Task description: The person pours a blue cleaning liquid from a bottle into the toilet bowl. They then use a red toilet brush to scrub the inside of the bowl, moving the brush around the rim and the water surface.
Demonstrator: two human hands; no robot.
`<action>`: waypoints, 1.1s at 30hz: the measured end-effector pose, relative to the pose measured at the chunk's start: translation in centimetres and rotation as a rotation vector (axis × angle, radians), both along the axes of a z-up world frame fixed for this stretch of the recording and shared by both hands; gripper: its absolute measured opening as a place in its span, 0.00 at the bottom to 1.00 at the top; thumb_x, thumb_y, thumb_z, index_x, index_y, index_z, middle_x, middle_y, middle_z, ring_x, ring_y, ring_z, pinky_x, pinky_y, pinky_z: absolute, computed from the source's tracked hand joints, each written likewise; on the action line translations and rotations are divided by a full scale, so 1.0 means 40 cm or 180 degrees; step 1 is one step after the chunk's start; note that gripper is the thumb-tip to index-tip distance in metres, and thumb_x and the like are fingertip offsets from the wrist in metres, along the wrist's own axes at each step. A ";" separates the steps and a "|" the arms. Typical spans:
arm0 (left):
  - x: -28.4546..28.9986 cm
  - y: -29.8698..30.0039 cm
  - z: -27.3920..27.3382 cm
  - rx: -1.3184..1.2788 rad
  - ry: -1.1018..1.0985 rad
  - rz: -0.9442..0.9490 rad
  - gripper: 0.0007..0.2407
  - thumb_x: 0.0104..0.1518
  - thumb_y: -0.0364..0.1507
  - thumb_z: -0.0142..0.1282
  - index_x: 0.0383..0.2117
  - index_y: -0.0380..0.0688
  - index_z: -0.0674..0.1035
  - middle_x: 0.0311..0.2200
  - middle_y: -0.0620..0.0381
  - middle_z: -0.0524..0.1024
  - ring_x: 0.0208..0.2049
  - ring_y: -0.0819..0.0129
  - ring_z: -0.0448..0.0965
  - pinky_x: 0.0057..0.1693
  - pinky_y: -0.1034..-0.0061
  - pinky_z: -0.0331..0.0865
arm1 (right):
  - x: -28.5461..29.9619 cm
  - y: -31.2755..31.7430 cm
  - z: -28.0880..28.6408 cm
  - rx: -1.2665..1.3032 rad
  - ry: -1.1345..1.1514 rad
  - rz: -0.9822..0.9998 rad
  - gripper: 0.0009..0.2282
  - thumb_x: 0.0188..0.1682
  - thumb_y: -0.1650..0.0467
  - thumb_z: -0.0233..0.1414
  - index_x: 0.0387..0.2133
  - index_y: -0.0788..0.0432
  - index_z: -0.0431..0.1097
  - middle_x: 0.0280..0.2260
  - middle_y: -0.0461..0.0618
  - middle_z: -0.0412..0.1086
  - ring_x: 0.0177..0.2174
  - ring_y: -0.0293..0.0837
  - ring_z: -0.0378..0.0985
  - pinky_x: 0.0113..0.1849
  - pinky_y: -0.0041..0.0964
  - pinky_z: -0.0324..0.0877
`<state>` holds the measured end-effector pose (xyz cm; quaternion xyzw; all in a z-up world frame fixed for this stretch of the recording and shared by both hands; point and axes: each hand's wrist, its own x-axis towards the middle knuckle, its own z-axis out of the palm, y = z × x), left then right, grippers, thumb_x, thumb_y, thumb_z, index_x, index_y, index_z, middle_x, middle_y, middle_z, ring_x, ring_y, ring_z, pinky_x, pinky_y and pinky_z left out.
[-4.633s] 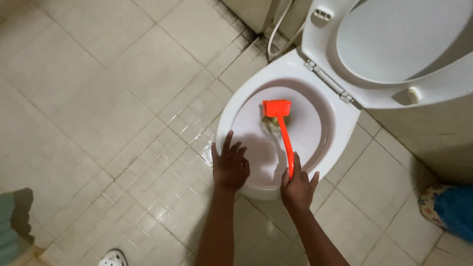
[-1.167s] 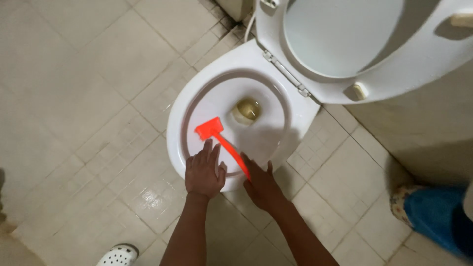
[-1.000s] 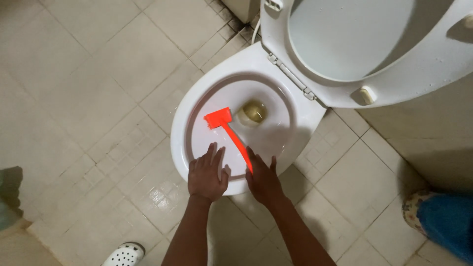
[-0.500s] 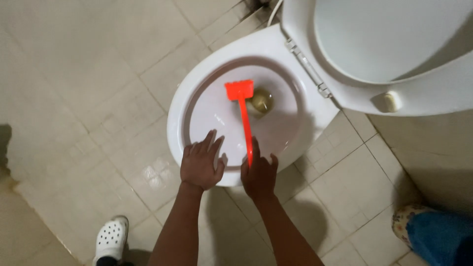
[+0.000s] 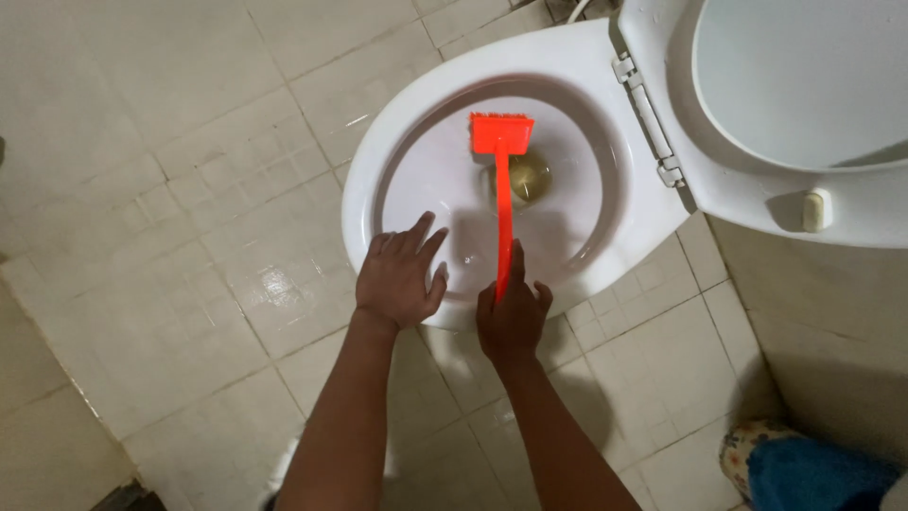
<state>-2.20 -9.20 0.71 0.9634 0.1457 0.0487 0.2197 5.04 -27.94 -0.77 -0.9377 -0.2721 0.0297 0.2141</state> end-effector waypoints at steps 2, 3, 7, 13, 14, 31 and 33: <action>-0.004 0.002 0.003 -0.0006 0.0077 -0.0014 0.24 0.56 0.39 0.48 0.61 0.50 0.73 0.66 0.49 0.66 0.55 0.54 0.75 0.64 0.55 0.60 | -0.007 -0.002 -0.007 -0.0035 -0.0036 0.0006 0.35 0.49 0.72 0.49 0.72 0.59 0.41 0.44 0.57 0.77 0.42 0.51 0.79 0.54 0.57 0.57; 0.000 0.004 0.004 0.0003 0.0157 -0.0039 0.24 0.56 0.40 0.48 0.61 0.51 0.73 0.66 0.49 0.66 0.55 0.54 0.75 0.64 0.55 0.59 | -0.005 -0.001 -0.011 -0.0055 -0.0068 -0.0001 0.36 0.48 0.72 0.49 0.71 0.60 0.41 0.45 0.58 0.76 0.43 0.52 0.78 0.54 0.58 0.57; 0.007 0.003 0.009 0.0077 0.0269 -0.0104 0.24 0.58 0.41 0.47 0.61 0.50 0.73 0.65 0.48 0.65 0.55 0.54 0.74 0.63 0.54 0.59 | -0.005 0.001 0.001 0.0000 -0.0120 -0.0028 0.36 0.47 0.72 0.49 0.71 0.60 0.40 0.45 0.60 0.76 0.43 0.53 0.78 0.54 0.59 0.57; 0.006 0.004 0.022 -0.0083 0.0236 -0.0002 0.23 0.57 0.40 0.48 0.60 0.51 0.73 0.66 0.51 0.65 0.56 0.53 0.74 0.65 0.55 0.58 | 0.001 0.010 0.023 -0.0339 0.0472 -0.0231 0.35 0.50 0.72 0.47 0.72 0.58 0.40 0.36 0.56 0.77 0.39 0.53 0.79 0.57 0.58 0.58; 0.003 0.006 0.016 -0.0114 0.0202 -0.0026 0.24 0.56 0.40 0.48 0.61 0.50 0.73 0.66 0.49 0.65 0.56 0.53 0.74 0.65 0.55 0.57 | 0.000 0.014 0.023 -0.0257 0.0340 -0.0190 0.35 0.49 0.72 0.47 0.71 0.59 0.41 0.37 0.56 0.77 0.39 0.53 0.79 0.56 0.58 0.58; -0.004 0.005 0.017 -0.0372 -0.0027 0.0069 0.23 0.50 0.37 0.57 0.53 0.42 0.77 0.60 0.47 0.69 0.56 0.51 0.73 0.66 0.55 0.58 | -0.016 0.002 0.022 -0.0077 0.0017 -0.0021 0.34 0.47 0.74 0.49 0.70 0.63 0.45 0.39 0.56 0.76 0.37 0.52 0.77 0.51 0.52 0.61; -0.002 0.001 0.013 -0.0381 -0.0134 0.0120 0.23 0.48 0.36 0.57 0.53 0.41 0.78 0.60 0.46 0.70 0.55 0.49 0.73 0.64 0.56 0.60 | -0.014 -0.001 0.023 -0.0057 -0.0089 0.0084 0.35 0.46 0.74 0.49 0.70 0.64 0.44 0.41 0.58 0.75 0.38 0.52 0.77 0.51 0.52 0.60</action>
